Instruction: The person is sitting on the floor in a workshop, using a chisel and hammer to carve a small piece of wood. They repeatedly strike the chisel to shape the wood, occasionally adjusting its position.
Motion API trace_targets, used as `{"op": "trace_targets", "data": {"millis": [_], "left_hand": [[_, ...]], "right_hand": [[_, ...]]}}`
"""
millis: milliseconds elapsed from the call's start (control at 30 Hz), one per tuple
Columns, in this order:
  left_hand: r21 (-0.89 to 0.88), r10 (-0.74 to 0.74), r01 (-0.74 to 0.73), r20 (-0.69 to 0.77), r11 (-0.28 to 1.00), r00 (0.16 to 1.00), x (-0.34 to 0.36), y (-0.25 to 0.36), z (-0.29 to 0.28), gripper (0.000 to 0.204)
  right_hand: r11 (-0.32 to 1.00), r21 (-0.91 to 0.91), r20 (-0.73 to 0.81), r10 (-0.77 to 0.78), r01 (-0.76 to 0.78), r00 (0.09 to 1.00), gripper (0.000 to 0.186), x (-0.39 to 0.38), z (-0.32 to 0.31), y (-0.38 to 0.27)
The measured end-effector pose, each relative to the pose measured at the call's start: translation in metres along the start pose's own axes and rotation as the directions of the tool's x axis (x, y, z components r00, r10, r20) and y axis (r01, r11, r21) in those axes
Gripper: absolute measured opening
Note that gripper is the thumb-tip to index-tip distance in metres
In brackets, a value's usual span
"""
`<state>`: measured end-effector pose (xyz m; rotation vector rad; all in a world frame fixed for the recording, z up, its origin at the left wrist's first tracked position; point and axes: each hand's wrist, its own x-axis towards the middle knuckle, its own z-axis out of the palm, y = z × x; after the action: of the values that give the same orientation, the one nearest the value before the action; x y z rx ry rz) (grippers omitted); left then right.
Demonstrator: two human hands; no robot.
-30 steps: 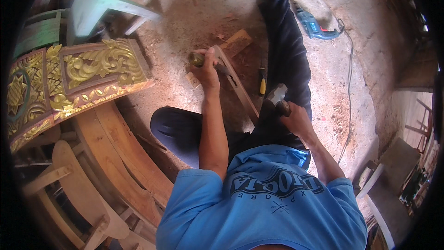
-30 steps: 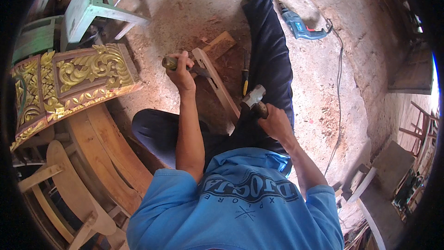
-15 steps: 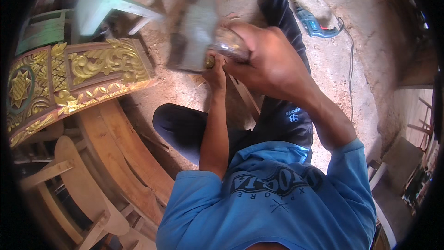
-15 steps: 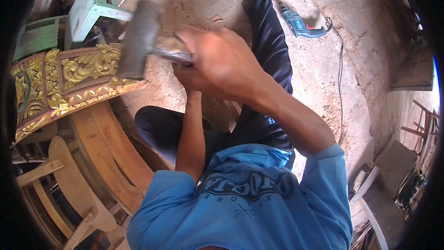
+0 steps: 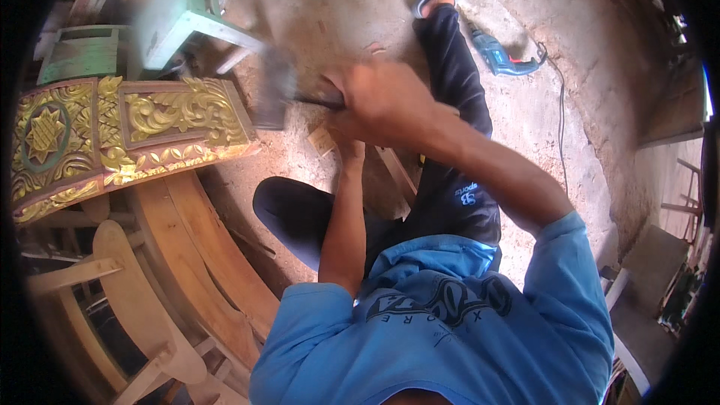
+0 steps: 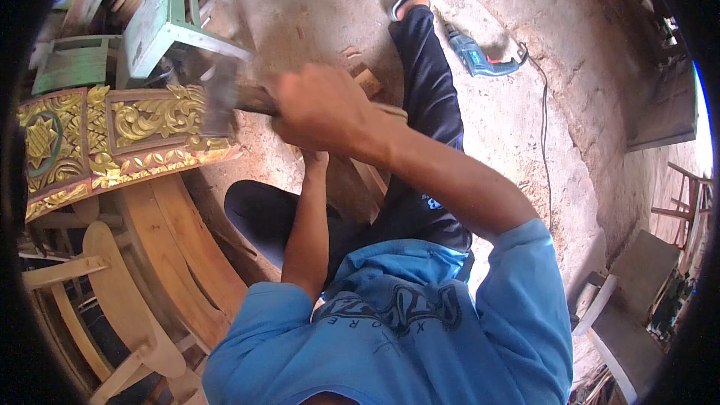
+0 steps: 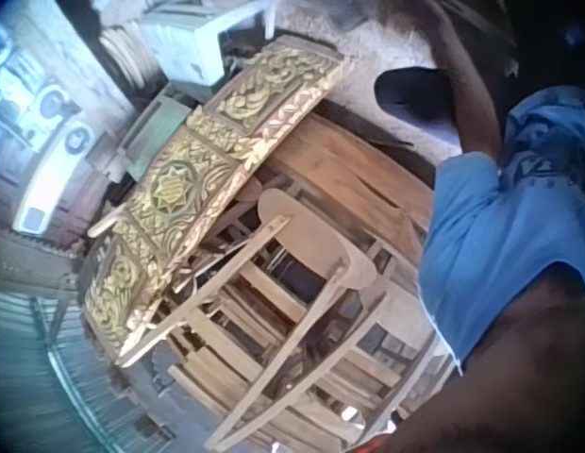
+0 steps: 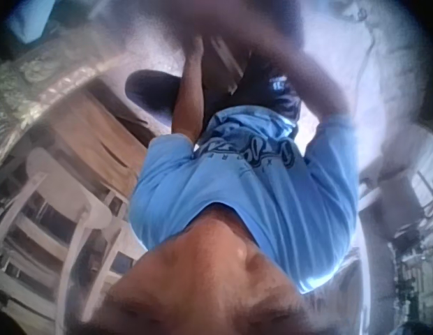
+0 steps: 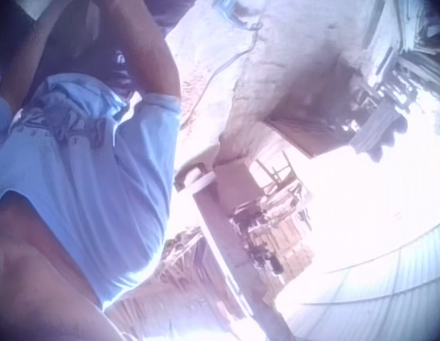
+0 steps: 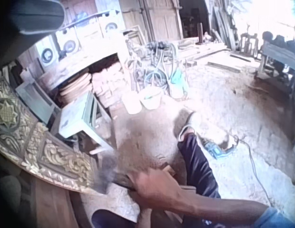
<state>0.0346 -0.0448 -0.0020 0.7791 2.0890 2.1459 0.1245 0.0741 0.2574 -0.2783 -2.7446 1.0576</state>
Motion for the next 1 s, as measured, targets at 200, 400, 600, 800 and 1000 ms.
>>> {"op": "trace_targets", "data": {"millis": [200, 400, 600, 800, 1000], "left_hand": [[-0.141, -0.154, 0.165, 0.087, 0.976, 0.984, 0.006, -0.011, -0.003, 0.05], [-0.138, -0.326, 0.343, 0.132, 0.929, 0.936, -0.002, -0.009, -0.002, 0.054], [-0.116, -0.087, 0.098, 0.095, 0.988, 0.992, 0.001, 0.001, 0.006, 0.045], [-0.146, -0.174, 0.195, 0.143, 0.97, 0.974, 0.001, -0.022, -0.003, 0.051], [-0.104, -0.341, 0.357, 0.145, 0.928, 0.929, -0.002, -0.02, 0.0, 0.056]], "right_hand": [[0.897, 0.136, -0.53, -0.294, 0.421, 0.796, 0.023, 0.014, -0.055, -0.052], [0.984, -0.135, 0.047, 0.121, -0.114, 0.991, 0.058, -0.012, 0.027, 0.03], [0.992, 0.022, 0.013, 0.122, -0.123, 0.992, 0.027, -0.015, 0.011, 0.032], [0.932, 0.286, -0.408, -0.093, 0.224, 0.908, 0.045, -0.001, -0.02, -0.017], [0.954, -0.047, 0.123, 0.3, -0.296, 0.946, 0.04, -0.015, 0.035, 0.039]]}}
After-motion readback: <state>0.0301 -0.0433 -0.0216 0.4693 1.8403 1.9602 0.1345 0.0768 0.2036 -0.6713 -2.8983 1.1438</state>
